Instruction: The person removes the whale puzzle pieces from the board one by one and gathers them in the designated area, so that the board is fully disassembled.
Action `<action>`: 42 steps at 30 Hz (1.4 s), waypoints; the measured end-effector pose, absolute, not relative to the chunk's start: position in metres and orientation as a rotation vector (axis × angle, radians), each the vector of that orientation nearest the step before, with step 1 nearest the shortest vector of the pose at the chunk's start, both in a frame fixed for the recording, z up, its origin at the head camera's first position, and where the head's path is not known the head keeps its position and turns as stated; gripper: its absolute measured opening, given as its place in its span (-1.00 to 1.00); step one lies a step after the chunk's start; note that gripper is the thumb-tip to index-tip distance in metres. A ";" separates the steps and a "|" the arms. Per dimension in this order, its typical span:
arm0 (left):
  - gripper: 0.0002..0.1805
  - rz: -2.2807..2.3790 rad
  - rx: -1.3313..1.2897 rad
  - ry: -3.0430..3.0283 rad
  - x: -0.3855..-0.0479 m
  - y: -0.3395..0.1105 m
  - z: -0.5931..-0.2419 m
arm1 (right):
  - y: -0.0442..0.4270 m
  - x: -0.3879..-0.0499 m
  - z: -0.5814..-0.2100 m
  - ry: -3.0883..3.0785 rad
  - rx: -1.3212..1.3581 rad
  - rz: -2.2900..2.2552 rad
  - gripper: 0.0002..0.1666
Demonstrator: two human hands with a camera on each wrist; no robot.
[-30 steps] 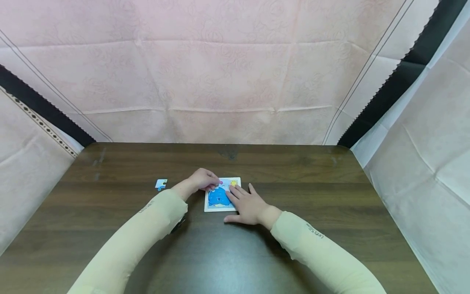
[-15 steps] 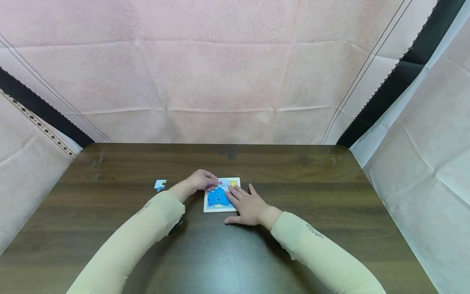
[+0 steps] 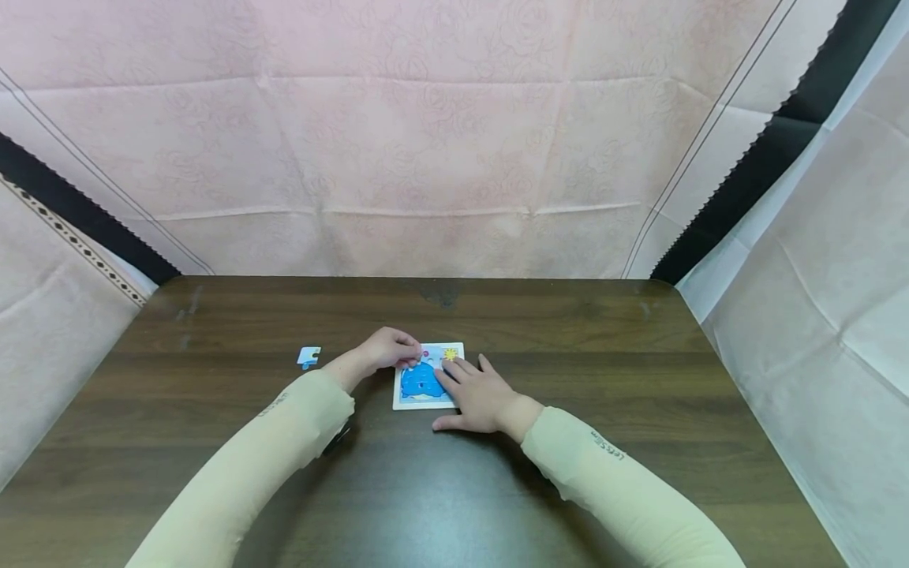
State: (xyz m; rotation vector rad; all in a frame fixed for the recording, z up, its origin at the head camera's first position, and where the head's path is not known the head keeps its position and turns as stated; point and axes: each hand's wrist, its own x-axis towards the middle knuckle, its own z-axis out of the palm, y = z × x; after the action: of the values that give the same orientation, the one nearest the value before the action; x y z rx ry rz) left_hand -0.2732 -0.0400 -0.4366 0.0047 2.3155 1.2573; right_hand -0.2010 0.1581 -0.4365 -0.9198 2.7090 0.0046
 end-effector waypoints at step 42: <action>-0.68 1.436 0.002 2.185 -0.283 -0.099 -0.411 | 0.161 -0.202 -0.439 2.712 -0.937 -0.023 0.03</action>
State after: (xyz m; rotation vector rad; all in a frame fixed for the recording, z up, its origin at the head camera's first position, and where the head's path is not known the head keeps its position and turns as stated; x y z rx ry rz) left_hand -0.2829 -0.0989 -0.4115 0.0022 2.1846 1.4357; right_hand -0.2018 0.1609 -0.4395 -0.9373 2.7118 -0.0231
